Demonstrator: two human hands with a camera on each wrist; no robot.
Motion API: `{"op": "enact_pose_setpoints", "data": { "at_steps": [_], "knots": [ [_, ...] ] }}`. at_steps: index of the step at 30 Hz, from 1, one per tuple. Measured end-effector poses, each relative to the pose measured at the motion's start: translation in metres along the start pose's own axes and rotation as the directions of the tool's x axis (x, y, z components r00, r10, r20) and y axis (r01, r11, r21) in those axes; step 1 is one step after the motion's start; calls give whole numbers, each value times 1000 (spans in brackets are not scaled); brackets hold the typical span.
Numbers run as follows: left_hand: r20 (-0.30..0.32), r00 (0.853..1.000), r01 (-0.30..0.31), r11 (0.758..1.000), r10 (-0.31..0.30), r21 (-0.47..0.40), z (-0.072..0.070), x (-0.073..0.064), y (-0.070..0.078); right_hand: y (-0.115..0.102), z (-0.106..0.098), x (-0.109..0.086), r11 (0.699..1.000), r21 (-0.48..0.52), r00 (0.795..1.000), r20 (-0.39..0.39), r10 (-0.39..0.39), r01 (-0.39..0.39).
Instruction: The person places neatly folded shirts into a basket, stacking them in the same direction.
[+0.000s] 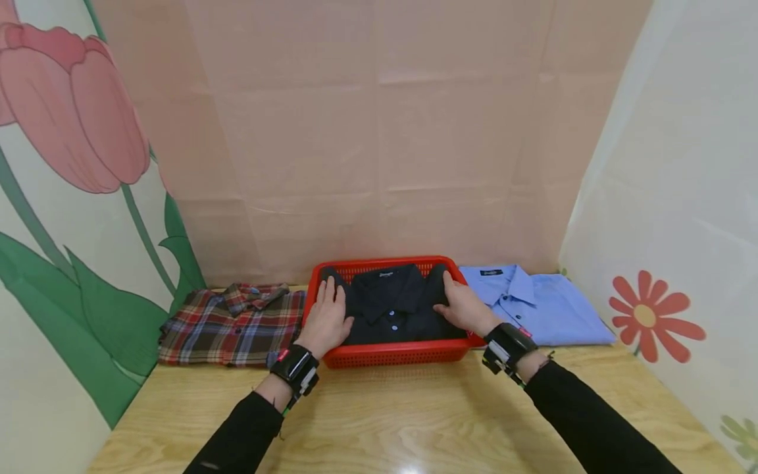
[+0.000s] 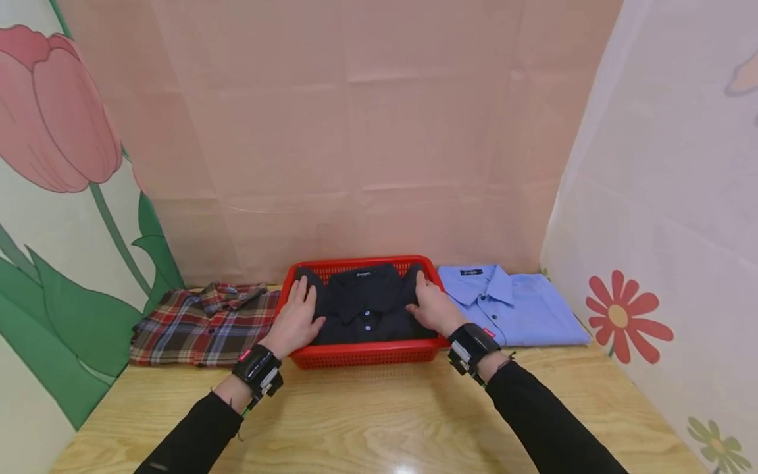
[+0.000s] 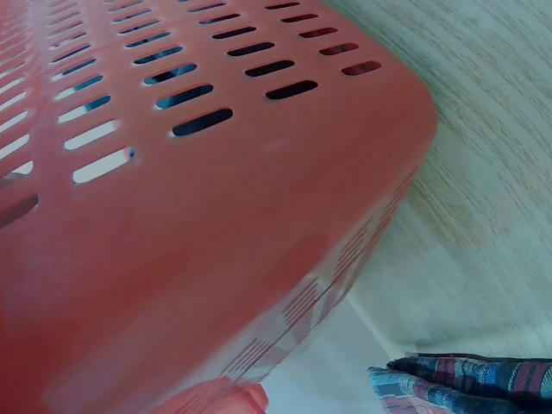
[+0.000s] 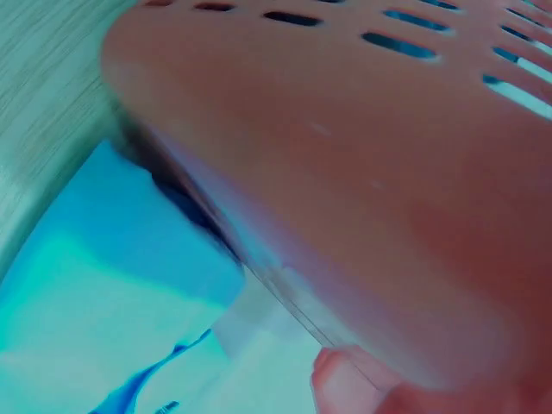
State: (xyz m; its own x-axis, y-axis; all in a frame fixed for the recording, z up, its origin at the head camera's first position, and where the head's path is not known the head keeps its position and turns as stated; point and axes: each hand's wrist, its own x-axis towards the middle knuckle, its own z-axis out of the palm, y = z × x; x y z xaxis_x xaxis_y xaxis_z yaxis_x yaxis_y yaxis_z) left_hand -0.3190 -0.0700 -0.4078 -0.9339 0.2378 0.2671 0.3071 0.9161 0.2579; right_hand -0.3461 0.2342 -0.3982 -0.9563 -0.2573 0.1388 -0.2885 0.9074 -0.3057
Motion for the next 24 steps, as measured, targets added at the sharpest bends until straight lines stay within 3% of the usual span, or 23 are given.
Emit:
{"op": "enact_pose_setpoints", "data": {
  "at_steps": [4,9,13,16,20,24],
  "knots": [
    [28,998,-57,996,55,69,0,0,-1,-7,4,-7,992,-92,997,-6,-82,81],
    [105,987,-130,987,119,99,-1,2,-1,-17,4,-11,966,-194,983,96,-157,173],
    [211,969,-152,982,127,111,-1,3,0,-21,5,-12,965,-198,964,236,-123,171],
    [282,952,-156,981,119,112,0,3,0,-21,9,-12,968,-200,950,299,-88,153],
    [323,938,-160,983,123,89,-1,4,1,-21,11,-10,977,-189,948,317,-38,102],
    [330,935,-162,985,134,60,-2,6,1,-22,10,-8,980,-189,946,324,4,61]
  ]
}}
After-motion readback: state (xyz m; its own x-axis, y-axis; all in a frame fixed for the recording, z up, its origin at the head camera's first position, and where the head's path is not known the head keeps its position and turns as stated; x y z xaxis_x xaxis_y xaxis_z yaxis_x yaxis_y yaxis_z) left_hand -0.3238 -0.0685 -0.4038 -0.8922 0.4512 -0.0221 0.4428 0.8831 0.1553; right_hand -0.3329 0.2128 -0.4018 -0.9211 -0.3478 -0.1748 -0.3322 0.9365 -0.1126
